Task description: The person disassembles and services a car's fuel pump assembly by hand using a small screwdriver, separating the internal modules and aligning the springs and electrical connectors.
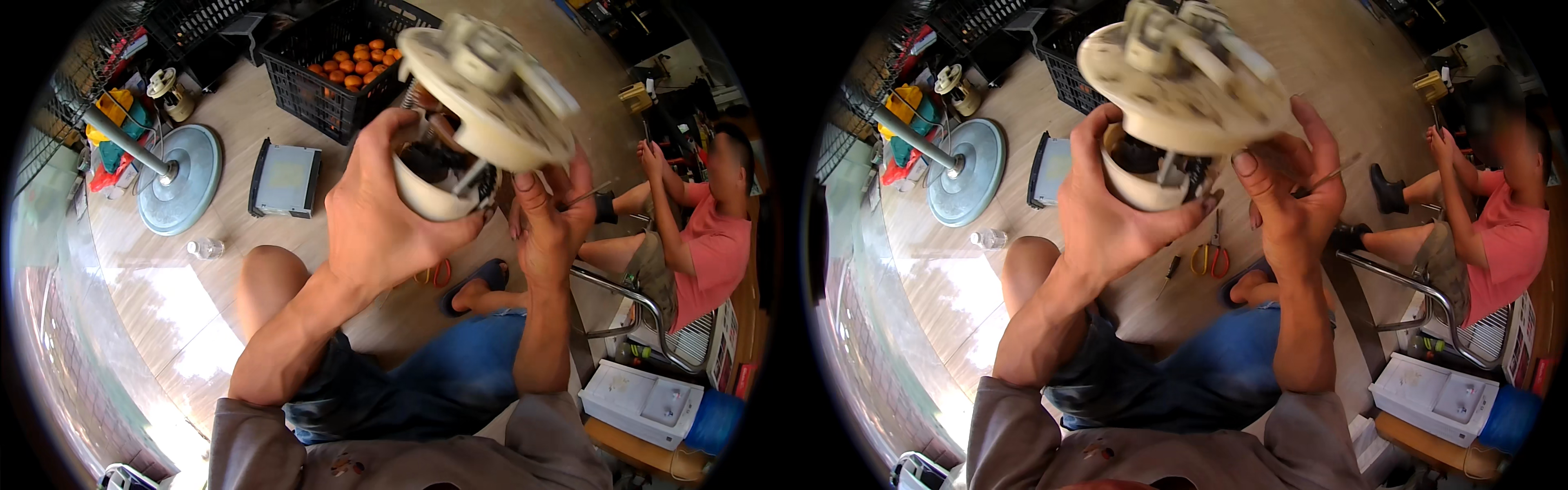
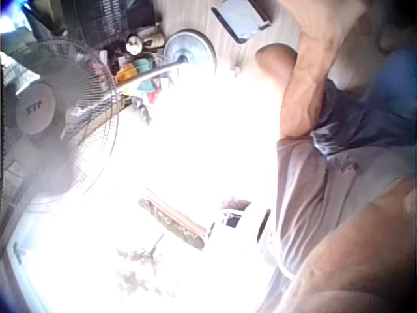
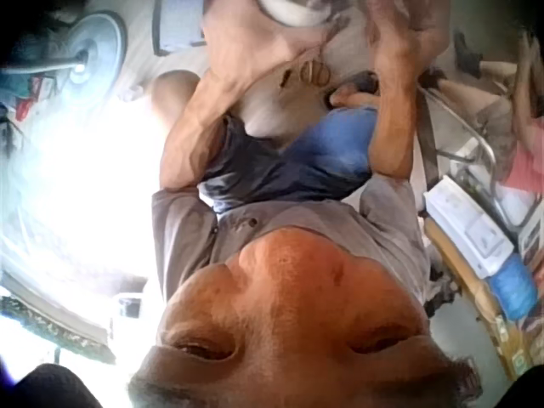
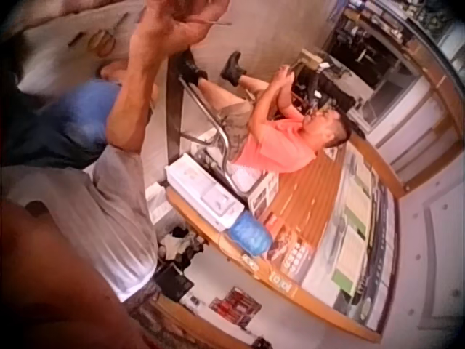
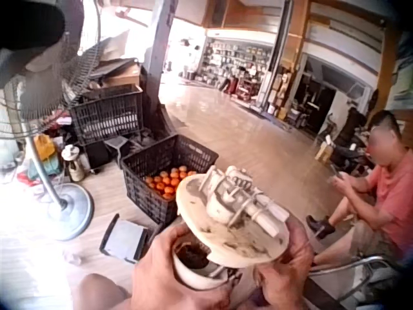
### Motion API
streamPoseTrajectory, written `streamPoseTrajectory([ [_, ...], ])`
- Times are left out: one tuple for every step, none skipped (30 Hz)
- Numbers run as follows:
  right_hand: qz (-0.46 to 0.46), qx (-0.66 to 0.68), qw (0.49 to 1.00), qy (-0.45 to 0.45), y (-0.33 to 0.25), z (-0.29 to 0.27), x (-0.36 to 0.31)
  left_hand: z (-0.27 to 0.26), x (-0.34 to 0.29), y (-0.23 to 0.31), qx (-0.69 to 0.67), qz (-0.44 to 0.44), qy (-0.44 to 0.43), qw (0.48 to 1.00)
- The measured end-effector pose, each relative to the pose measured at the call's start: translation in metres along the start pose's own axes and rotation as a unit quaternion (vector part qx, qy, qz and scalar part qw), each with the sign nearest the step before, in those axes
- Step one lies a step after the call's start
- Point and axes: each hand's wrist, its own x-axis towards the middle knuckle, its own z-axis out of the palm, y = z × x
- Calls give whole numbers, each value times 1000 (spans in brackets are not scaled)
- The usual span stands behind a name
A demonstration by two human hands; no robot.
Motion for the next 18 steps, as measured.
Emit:
streamPoseTrajectory([
  [55,7,998,-10,0,1,1,-3,3,-2,-5,-23,9,1000],
  [110,13,994,-21,1,2,1,-2,6,-4,-47,-24,23,998],
  [138,25,988,-61,8,1,1,-3,7,-6,-58,-41,40,997],
  [134,29,988,-64,15,8,-3,-3,8,-7,-68,-58,55,994],
  [158,18,983,-93,19,18,-8,-3,8,-6,-69,-54,59,994],
  [168,13,980,-109,23,22,-11,-3,8,-5,-145,-68,64,985],
  [177,11,976,-128,28,26,-14,-5,8,-4,-216,-79,71,971],
  [175,14,974,-141,33,28,-16,-6,9,-3,-211,-74,77,972],
  [171,18,973,-153,33,31,-16,-6,9,-2,-242,-75,84,964],
  [168,19,972,-164,32,32,-16,-6,10,-1,-275,-77,93,954],
  [191,51,969,-150,28,35,-16,-6,10,-2,-302,-67,95,946],
  [215,84,963,-137,25,38,-16,-7,11,-3,-308,-63,102,944],
  [240,100,956,-138,27,32,-20,-5,11,-4,-320,-53,110,939],
  [235,99,956,-144,32,31,-25,-6,11,-4,-329,-43,120,936],
  [270,170,939,-125,39,30,-30,-9,12,-2,-329,-37,126,935],
  [307,237,916,-101,47,27,-35,-10,12,0,-354,-52,119,926],
  [321,295,890,-137,59,25,-39,-10,11,1,-377,-69,110,917],
  [321,293,890,-139,65,24,-42,-10,11,2,-378,-68,113,916],
])
